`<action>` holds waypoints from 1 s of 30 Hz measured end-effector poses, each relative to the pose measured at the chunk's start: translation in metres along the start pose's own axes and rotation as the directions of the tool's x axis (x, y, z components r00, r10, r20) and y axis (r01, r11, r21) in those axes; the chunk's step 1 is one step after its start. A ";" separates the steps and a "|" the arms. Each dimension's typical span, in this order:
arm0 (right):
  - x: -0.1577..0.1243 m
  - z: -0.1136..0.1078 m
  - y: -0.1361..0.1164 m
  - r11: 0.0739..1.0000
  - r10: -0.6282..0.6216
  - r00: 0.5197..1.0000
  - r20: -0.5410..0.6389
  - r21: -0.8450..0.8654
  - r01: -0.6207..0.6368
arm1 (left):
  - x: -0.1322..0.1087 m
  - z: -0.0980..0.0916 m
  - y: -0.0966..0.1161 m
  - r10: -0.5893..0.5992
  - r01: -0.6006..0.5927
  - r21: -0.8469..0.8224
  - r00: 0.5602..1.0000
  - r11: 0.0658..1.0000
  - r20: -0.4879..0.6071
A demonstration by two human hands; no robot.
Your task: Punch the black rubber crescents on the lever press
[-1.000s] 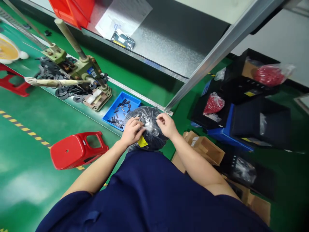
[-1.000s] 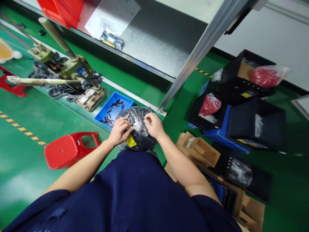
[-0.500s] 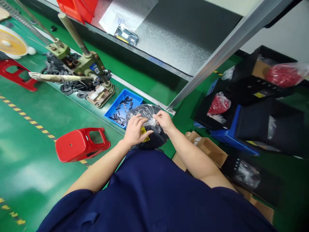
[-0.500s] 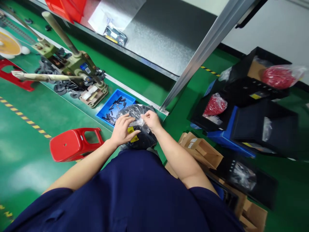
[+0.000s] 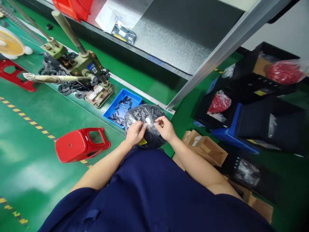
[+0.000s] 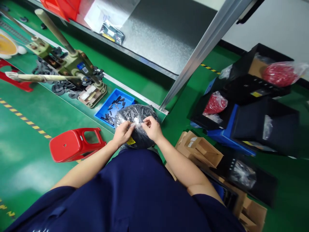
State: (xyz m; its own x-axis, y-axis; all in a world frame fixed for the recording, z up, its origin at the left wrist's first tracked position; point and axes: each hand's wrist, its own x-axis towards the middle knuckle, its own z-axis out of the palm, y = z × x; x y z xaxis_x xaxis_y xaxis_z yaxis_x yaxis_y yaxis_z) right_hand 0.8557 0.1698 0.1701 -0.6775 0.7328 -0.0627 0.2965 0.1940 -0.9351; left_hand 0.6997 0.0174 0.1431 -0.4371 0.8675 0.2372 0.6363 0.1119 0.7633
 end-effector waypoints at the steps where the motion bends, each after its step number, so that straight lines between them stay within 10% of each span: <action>1: -0.004 0.000 -0.001 0.999 -0.035 0.999 0.018 -0.041 0.035 | 0.000 0.000 0.001 -0.040 0.040 -0.020 0.999 0.999 0.005; 11: -0.008 -0.006 -0.017 0.942 -0.166 0.985 0.051 -0.288 0.174 | 0.004 -0.005 0.001 -0.164 0.168 -0.050 0.983 0.984 0.077; 24: -0.043 -0.102 -0.061 0.956 -0.196 0.955 -0.221 -0.260 0.136 | 0.013 -0.006 -0.002 -0.209 0.215 -0.075 0.975 0.974 0.076; 30: -0.044 -0.080 -0.024 0.960 -0.196 0.975 -0.107 -0.223 0.169 | 0.007 -0.010 0.002 -0.070 0.070 -0.117 0.998 0.991 0.004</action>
State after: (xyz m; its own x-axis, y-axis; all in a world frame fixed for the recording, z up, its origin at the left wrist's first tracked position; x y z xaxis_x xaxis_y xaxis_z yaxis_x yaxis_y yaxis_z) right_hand 0.9325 0.1853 0.2235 -0.6467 0.7459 0.1594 0.3207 0.4554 -0.8305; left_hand 0.6915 0.0186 0.1519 -0.4783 0.8594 0.1806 0.5254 0.1153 0.8430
